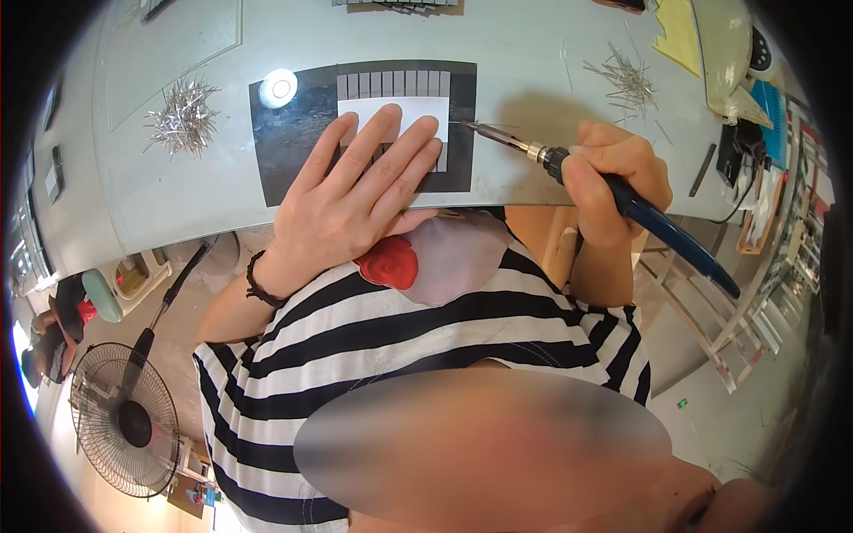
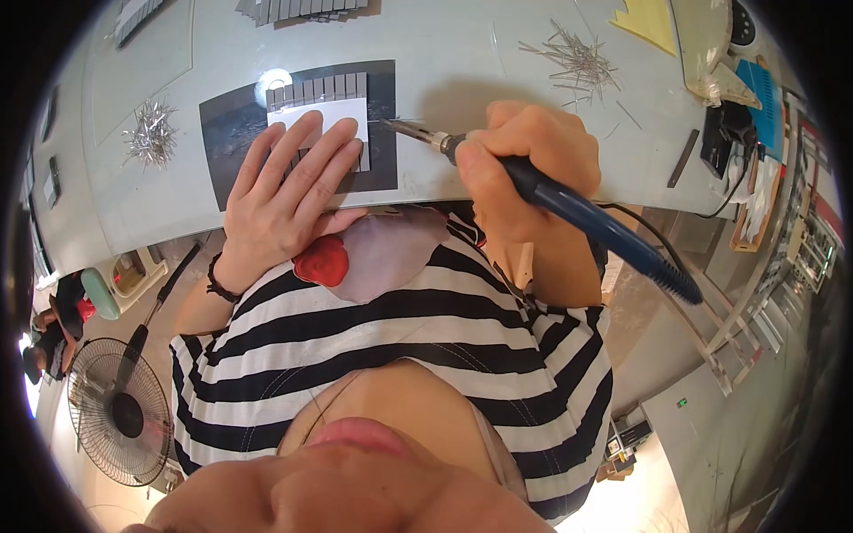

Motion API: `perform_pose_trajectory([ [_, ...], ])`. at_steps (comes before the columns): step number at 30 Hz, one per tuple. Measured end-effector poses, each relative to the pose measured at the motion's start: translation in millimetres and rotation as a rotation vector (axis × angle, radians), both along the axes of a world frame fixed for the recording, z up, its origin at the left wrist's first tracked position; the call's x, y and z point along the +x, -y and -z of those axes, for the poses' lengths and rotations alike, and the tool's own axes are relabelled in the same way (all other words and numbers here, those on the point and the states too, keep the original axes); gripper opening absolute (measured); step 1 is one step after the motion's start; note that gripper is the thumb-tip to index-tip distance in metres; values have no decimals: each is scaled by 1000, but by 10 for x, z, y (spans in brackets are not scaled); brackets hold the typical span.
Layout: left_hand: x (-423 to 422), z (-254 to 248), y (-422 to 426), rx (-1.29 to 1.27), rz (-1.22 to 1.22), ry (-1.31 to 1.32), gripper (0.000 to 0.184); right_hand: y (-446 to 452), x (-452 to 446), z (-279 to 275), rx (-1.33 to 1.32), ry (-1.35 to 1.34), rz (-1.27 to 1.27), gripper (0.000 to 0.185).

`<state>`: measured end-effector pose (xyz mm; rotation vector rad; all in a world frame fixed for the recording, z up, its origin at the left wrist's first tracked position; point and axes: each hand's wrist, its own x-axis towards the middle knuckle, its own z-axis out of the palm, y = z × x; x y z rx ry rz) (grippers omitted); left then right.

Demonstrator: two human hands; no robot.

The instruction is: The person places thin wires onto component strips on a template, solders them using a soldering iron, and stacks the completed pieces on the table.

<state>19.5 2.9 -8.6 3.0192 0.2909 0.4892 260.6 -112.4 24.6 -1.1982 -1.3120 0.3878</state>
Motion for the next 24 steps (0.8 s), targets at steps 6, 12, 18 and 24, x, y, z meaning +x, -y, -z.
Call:
perform_pose_trajectory([
  [6,4,-25,-9,-6,22,1,56,11,-2,-6,-16,12,2,13],
  [12,22,-32,1,-44,16,26,58,95,24,77,147,-154,61,12],
  [18,21,-23,2,-37,9,47,58,169,6,128,144,-201,116,13],
  [24,-18,1,0,-27,-19,75,57,176,-98,85,55,-188,242,9],
])
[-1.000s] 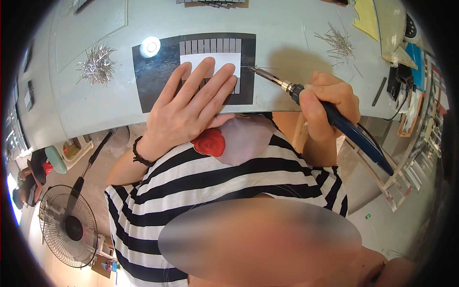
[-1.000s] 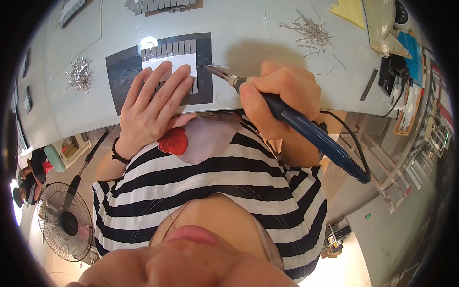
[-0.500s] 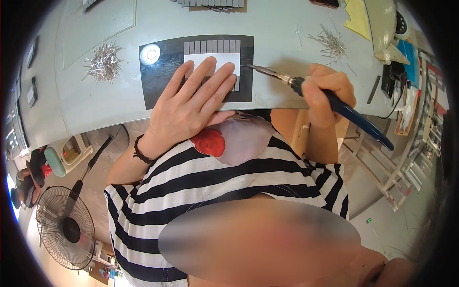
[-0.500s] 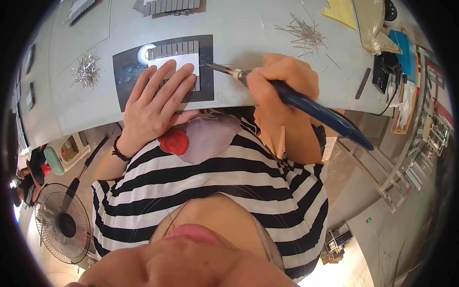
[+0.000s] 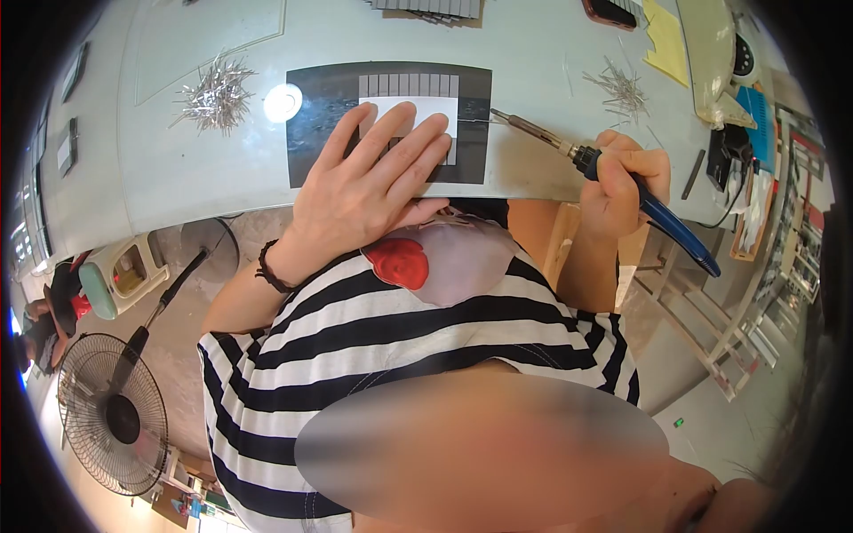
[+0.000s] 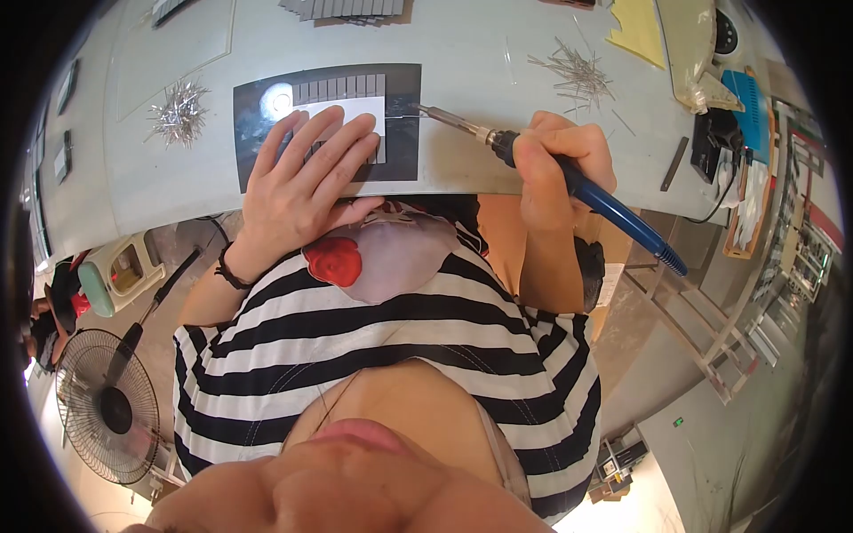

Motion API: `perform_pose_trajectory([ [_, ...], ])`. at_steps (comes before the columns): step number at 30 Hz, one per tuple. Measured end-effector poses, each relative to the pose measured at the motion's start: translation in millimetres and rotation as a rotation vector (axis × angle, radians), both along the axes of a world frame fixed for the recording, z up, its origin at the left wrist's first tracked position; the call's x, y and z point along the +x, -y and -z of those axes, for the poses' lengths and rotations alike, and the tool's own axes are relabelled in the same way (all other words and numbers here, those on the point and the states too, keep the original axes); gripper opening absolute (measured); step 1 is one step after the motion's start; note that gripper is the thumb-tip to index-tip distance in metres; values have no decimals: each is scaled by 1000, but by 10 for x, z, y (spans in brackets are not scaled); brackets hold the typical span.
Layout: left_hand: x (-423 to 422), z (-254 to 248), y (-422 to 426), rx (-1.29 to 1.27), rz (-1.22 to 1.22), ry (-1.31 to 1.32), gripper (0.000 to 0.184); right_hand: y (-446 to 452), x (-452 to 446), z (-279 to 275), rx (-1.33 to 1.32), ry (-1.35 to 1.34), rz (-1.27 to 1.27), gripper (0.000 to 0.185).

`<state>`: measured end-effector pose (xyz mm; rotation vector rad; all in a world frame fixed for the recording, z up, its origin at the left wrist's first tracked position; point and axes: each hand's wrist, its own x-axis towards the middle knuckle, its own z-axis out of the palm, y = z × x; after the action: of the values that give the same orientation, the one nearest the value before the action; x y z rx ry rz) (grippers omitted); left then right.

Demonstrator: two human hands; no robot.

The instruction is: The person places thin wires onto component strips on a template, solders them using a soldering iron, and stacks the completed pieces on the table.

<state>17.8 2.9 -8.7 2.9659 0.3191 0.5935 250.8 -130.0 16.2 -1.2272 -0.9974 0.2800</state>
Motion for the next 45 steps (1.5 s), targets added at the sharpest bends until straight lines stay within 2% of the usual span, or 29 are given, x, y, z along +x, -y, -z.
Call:
perform_pose_trajectory([
  [3,2,-1,2,-29,9,7,56,-7,-1,3,-38,-13,-4,10],
  [5,20,4,10,-32,17,-6,56,1,73,89,77,1,-76,13],
  [8,36,-4,14,-20,16,-12,57,1,84,97,92,3,-86,13],
  [30,46,-27,18,15,22,-45,56,-61,104,152,82,50,-157,15],
  [42,44,-38,14,13,19,-51,56,-91,110,-10,-18,82,-197,16],
  [45,39,-48,12,3,23,-57,56,-128,122,-111,-77,159,-244,16],
])
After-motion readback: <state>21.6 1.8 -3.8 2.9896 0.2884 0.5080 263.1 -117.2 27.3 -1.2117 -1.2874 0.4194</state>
